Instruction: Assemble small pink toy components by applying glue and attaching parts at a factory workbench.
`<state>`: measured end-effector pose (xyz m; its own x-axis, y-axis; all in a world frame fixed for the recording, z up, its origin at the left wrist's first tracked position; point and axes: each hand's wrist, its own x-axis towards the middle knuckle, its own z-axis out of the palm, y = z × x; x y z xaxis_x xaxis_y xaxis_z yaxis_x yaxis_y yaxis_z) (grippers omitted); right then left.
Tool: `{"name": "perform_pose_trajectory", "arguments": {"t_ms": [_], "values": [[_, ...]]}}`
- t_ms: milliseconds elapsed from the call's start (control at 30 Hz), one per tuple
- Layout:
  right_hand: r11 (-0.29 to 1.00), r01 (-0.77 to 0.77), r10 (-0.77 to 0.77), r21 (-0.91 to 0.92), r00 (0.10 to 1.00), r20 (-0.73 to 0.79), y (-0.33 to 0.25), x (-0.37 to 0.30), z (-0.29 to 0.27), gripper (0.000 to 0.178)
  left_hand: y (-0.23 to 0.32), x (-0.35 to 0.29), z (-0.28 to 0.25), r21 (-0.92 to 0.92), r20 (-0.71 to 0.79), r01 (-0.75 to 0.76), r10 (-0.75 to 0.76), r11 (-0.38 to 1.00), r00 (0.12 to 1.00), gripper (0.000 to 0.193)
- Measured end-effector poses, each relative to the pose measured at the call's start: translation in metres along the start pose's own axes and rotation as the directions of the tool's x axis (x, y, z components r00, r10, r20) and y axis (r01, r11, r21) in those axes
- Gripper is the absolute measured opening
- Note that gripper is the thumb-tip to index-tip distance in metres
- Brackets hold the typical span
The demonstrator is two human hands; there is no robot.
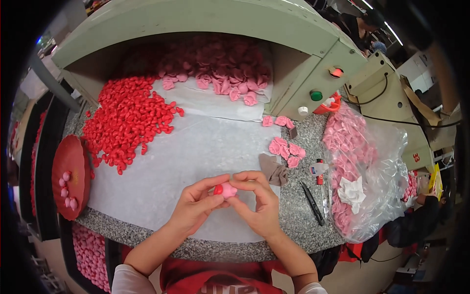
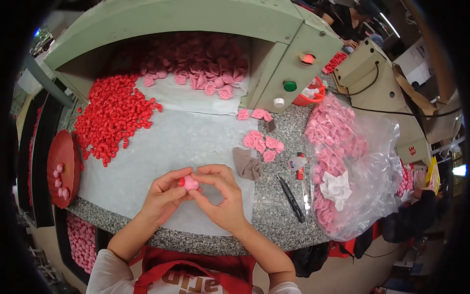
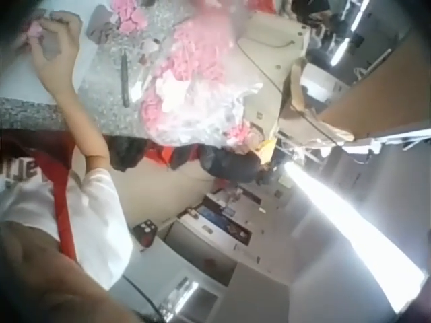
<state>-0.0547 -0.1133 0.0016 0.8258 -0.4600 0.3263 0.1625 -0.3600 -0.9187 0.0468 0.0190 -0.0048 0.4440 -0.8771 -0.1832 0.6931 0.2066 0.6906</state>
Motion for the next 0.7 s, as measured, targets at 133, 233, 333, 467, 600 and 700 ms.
{"name": "perform_pose_trajectory", "arguments": {"t_ms": [133,233,333,467,600,700], "values": [[0.995,-0.008,0.007,0.101,1.0,0.018,0.0,-0.003,0.003,0.03,-0.001,0.0,0.004,0.085,-0.023,-0.063,0.065,0.994,0.998,0.041],[0.97,-0.062,0.062,0.233,0.998,0.01,-0.004,-0.004,0.01,0.028,-0.003,-0.001,0.003,0.117,-0.007,-0.095,0.096,0.989,0.995,0.038],[0.943,-0.098,0.103,0.318,0.995,0.001,-0.006,-0.004,0.012,0.026,-0.003,-0.001,0.005,0.14,-0.001,-0.149,0.15,0.979,0.989,0.034],[0.886,-0.208,0.189,0.414,0.978,0.086,-0.005,-0.003,0.004,0.023,-0.001,0.001,-0.003,-0.084,-0.007,-0.032,0.031,0.996,0.999,0.036],[0.647,-0.516,0.488,0.562,0.846,0.215,-0.007,0.002,-0.001,0.031,-0.001,0.005,-0.004,-0.13,0.076,0.108,-0.099,0.986,0.992,0.04],[0.574,-0.577,0.487,0.581,0.811,0.325,-0.008,0.006,-0.005,0.038,0.002,0.005,-0.003,-0.09,0.043,0.111,-0.108,0.99,0.993,0.041]]}}
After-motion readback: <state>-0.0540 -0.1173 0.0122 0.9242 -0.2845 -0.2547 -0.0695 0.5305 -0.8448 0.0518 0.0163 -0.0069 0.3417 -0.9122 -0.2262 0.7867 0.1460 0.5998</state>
